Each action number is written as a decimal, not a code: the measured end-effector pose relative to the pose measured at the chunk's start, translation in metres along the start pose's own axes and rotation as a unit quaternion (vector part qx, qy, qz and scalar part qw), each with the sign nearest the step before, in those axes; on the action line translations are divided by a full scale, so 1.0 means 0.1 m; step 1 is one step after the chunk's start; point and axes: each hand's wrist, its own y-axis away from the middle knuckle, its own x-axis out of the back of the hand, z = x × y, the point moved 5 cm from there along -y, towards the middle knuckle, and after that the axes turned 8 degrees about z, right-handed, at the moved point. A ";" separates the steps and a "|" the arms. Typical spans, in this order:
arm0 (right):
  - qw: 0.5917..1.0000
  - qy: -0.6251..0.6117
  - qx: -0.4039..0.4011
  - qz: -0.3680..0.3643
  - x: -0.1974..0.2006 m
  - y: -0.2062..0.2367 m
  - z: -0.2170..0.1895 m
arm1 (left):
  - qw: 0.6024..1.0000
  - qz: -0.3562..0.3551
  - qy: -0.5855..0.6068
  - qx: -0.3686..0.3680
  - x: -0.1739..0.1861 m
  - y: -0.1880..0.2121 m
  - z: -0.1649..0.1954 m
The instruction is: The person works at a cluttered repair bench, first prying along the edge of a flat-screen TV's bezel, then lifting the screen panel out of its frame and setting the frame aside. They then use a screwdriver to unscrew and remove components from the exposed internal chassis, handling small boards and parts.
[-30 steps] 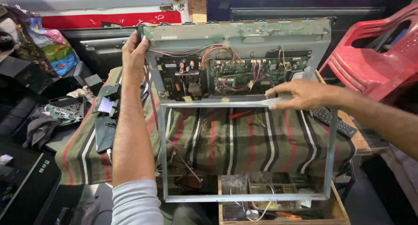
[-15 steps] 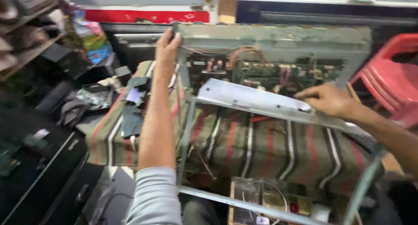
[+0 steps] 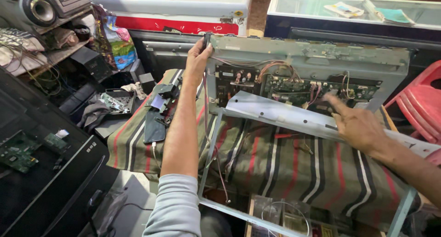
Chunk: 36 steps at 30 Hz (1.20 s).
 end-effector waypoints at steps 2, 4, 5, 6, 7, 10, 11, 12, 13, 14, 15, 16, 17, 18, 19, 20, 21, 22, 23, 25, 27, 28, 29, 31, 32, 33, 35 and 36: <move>0.996 -0.069 0.025 0.052 -0.05 -0.01 0.13 | 1.000 0.000 0.001 -0.001 0.00 0.00 0.03; 1.000 -0.016 -0.001 -0.010 -0.22 -0.04 0.41 | 1.000 -0.002 0.001 0.002 -0.01 0.01 0.04; 0.999 0.011 -0.015 -0.040 -0.30 -0.08 0.56 | 1.000 -0.003 -0.004 -0.006 -0.01 0.00 0.06; 0.997 0.014 -0.020 -0.070 -0.38 -0.14 0.69 | 1.000 -0.004 -0.009 -0.014 -0.02 0.00 0.09; 0.994 0.017 -0.025 -0.102 -0.47 -0.22 0.82 | 1.000 -0.004 -0.013 -0.021 -0.03 0.01 0.10; 0.978 -0.007 -0.060 -0.199 -0.72 -0.34 1.09 | 0.999 0.022 -0.048 -0.001 0.00 0.05 0.08; 0.970 -0.022 -0.076 -0.230 -0.75 -0.34 1.16 | 0.999 0.017 -0.032 0.004 -0.01 0.06 0.07; 0.969 -0.011 -0.076 -0.235 -0.77 -0.34 1.19 | 1.000 0.012 -0.016 0.008 -0.01 0.08 0.07; 0.968 0.000 -0.076 -0.239 -0.80 -0.34 1.18 | 1.000 0.007 0.000 0.012 -0.01 0.09 0.07; 0.965 0.012 -0.079 -0.248 -0.81 -0.32 1.16 | 1.000 -0.002 0.002 0.005 -0.02 0.11 0.07; 0.963 0.023 -0.081 -0.256 -0.82 -0.32 1.12 | 1.000 -0.011 0.004 -0.004 -0.02 0.11 0.08; 0.961 0.033 -0.082 -0.262 -0.82 -0.32 1.06 | 1.000 -0.019 0.005 -0.015 -0.02 0.10 0.10; 0.962 0.054 -0.066 -0.259 -0.79 -0.32 0.99 | 1.000 -0.025 0.005 -0.017 -0.02 0.10 0.10; 0.962 0.076 -0.050 -0.257 -0.75 -0.31 0.93 | 0.999 -0.030 0.004 -0.018 -0.02 0.11 0.09; 0.962 0.098 -0.033 -0.254 -0.70 -0.30 0.87 | 0.999 -0.034 0.003 -0.021 -0.02 0.10 0.09; 0.966 0.091 -0.022 -0.240 -0.63 -0.29 0.82 | 0.999 -0.030 0.003 -0.018 -0.02 0.09 0.09; 0.970 0.084 -0.010 -0.226 -0.57 -0.27 0.76 | 1.000 -0.026 0.003 -0.015 -0.01 0.08 0.08; 0.974 0.077 0.002 -0.213 -0.53 -0.24 0.70 | 1.000 -0.020 0.002 -0.010 0.00 0.08 0.06; 0.975 0.075 -0.010 -0.208 -0.50 -0.21 0.67 | 1.000 -0.018 0.004 -0.005 0.00 0.08 0.05; 0.977 0.068 -0.034 -0.197 -0.47 -0.17 0.64 | 1.000 -0.014 0.006 0.004 0.02 0.09 0.03; 0.975 0.092 -0.018 -0.200 -0.49 -0.18 0.61 | 1.000 -0.011 0.021 0.009 0.03 0.08 0.01; 0.974 0.105 -0.011 -0.202 -0.50 -0.18 0.61 | 0.999 -0.010 0.029 0.012 0.02 0.09 0.01; 0.972 0.112 -0.009 -0.208 -0.50 -0.19 0.64 | 0.999 -0.014 0.029 0.007 0.02 0.09 0.01; 0.967 0.126 -0.007 -0.221 -0.48 -0.19 0.71 | 0.999 -0.021 0.028 -0.001 0.02 0.08 -0.01; 0.958 0.074 -0.066 -0.270 -0.50 -0.15 0.79 | 0.999 -0.023 0.027 -0.005 0.03 0.07 -0.01; 0.940 0.020 -0.124 -0.316 -0.51 -0.11 0.86 | 0.999 -0.024 0.026 -0.009 0.03 0.07 -0.01; 0.915 -0.069 -0.178 -0.356 -0.50 0.01 0.91 | 0.999 -0.034 0.033 -0.009 0.01 0.09 -0.03; 0.914 -0.103 -0.175 -0.352 -0.49 0.05 0.91 | 0.998 -0.041 0.041 -0.004 0.02 0.09 -0.03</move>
